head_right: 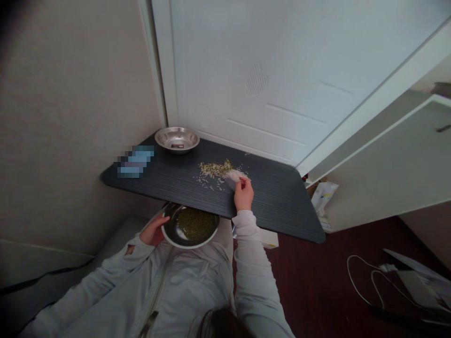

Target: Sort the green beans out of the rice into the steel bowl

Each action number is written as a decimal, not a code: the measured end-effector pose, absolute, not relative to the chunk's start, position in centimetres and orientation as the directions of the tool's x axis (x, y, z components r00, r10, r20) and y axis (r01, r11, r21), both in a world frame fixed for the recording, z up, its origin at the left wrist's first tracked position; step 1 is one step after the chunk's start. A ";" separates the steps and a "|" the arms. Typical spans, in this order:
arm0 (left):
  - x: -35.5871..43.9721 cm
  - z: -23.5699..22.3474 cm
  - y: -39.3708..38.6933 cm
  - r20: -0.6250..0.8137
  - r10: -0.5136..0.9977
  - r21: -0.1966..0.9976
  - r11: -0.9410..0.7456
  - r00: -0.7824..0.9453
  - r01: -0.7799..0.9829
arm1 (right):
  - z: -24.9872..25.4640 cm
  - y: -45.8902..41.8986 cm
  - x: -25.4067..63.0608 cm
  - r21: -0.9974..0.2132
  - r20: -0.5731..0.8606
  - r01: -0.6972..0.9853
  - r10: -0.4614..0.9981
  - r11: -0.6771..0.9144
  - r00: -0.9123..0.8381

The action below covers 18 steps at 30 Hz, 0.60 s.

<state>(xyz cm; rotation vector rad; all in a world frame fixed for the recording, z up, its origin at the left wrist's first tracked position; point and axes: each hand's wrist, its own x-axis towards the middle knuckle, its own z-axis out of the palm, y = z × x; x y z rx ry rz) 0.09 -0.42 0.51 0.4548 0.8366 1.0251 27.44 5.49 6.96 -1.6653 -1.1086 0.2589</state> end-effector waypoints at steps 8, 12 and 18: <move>0.0 1.0 -0.4 -0.442 0.867 0.685 0.493 0.233 -0.536 | 7.2 5.3 27.2 -0.826 0.331 0.563 0.777 -0.036 0.536; 0.0 1.0 -0.3 -0.436 0.868 0.686 0.491 0.237 -0.537 | 7.2 5.3 27.1 -0.828 0.313 0.560 0.812 -0.020 0.492; 0.0 0.8 -0.4 -0.419 0.872 0.677 0.485 0.252 -0.553 | 7.2 5.4 27.1 -0.843 0.315 0.538 0.814 0.004 0.488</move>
